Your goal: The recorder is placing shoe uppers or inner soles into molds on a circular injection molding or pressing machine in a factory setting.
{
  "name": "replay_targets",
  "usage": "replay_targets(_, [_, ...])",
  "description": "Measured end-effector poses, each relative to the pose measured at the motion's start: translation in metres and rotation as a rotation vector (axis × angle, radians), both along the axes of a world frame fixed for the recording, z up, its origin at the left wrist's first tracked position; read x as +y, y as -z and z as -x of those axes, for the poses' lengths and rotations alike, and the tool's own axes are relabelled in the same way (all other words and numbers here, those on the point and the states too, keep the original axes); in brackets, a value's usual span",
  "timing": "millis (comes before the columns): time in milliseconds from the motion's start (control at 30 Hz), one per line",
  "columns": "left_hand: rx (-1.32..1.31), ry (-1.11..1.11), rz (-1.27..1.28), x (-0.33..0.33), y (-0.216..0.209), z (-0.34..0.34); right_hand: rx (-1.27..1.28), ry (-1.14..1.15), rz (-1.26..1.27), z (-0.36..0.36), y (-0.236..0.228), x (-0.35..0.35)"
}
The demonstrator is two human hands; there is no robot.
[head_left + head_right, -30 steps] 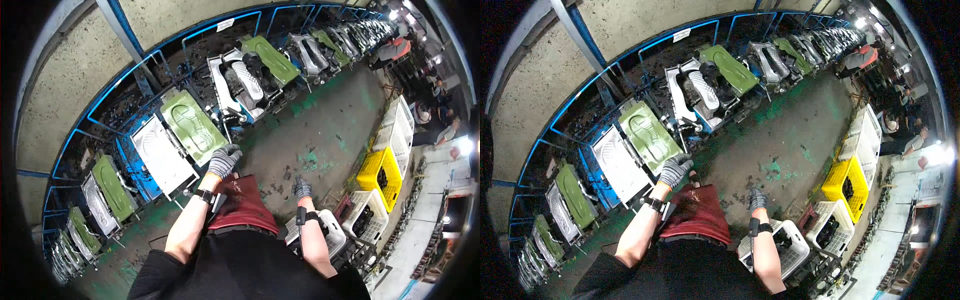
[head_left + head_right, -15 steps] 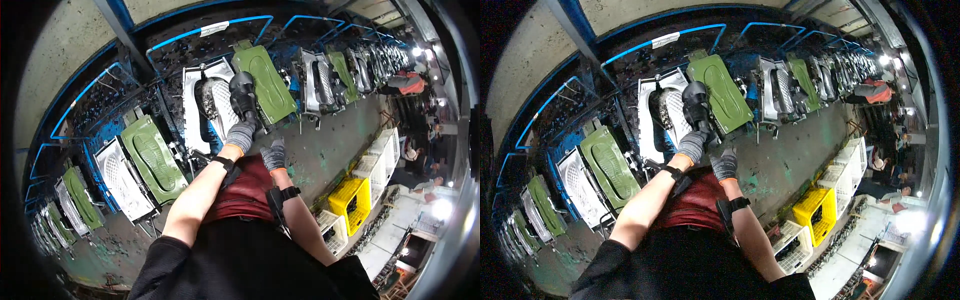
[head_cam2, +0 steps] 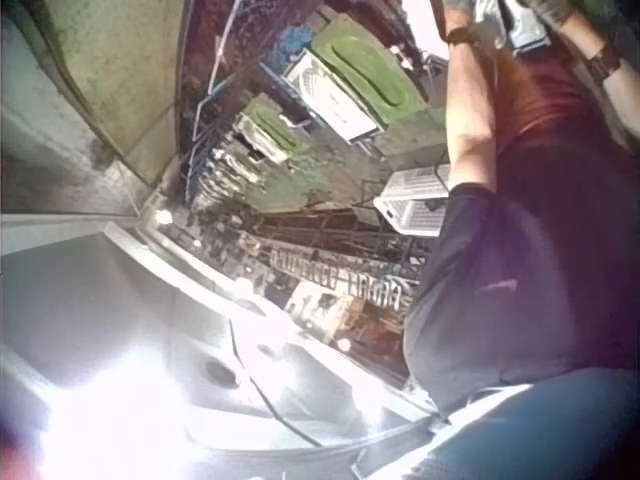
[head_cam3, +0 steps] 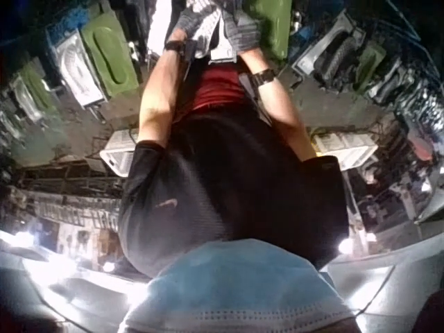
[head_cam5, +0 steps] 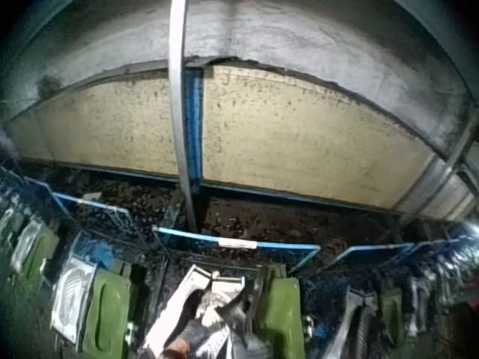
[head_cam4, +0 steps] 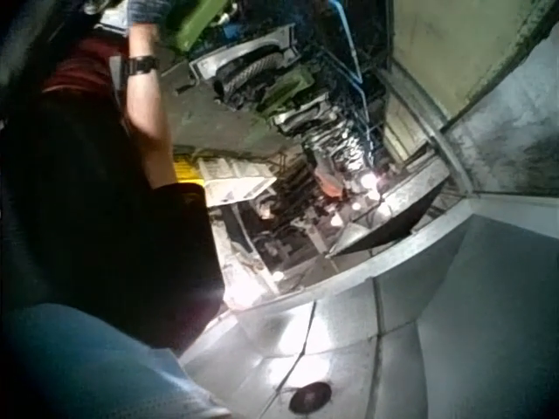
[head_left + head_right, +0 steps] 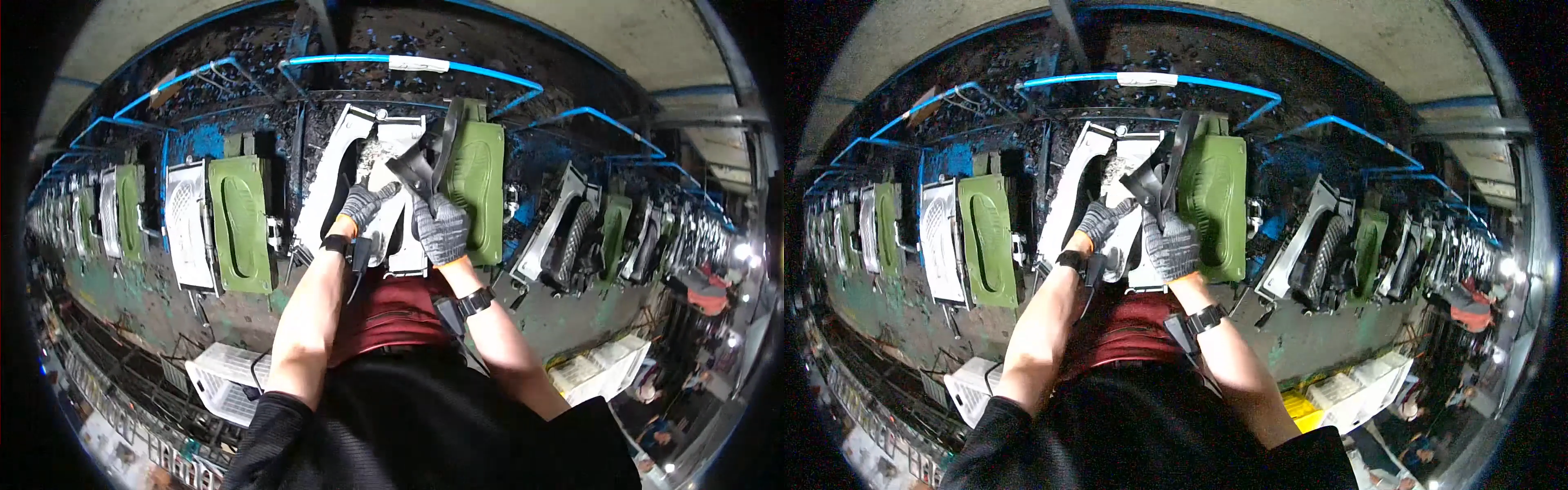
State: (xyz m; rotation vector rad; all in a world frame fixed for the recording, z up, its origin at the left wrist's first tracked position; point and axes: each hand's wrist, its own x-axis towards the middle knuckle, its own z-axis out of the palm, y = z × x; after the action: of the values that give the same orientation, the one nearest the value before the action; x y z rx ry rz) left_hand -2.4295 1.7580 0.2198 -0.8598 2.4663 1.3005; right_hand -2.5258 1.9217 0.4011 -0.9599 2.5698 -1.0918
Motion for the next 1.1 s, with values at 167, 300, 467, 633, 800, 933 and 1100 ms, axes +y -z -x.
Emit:
replay_targets(167, [-0.051, -0.404, -0.554, 0.039, -0.047, -0.001, 0.02, -0.169, -0.444, 0.083, 0.034, -0.056])
replay_targets(300, [0.599, -0.721, -0.542, 0.056, -0.022, -0.094, 0.122, -1.08, -0.934, -0.005, 0.057, -0.081])
replay_targets(467, [0.2, -0.518, 0.132, 0.051, 0.013, -0.091, -0.666, -1.008, -0.894, -0.079, 0.076, -0.037])
replay_targets(633, [0.23, -0.854, -0.251, 0.056, -0.009, -0.066, -0.089, -0.199, -0.54, -0.04, 0.107, -0.019])
replay_targets(800, [0.558, -1.008, -0.467, 0.064, -0.001, -0.04, -0.008, -0.069, -0.463, -0.03, 0.141, 0.016])
replay_targets(933, [0.626, -0.877, -0.327, 0.05, 0.01, 0.007, -0.051, 0.099, -0.431, -0.013, 0.125, 0.004])
replay_targets(1100, [0.644, -0.984, -0.361, 0.025, 0.021, 0.072, -0.006, 0.089, -0.453, 0.021, 0.142, 0.016])
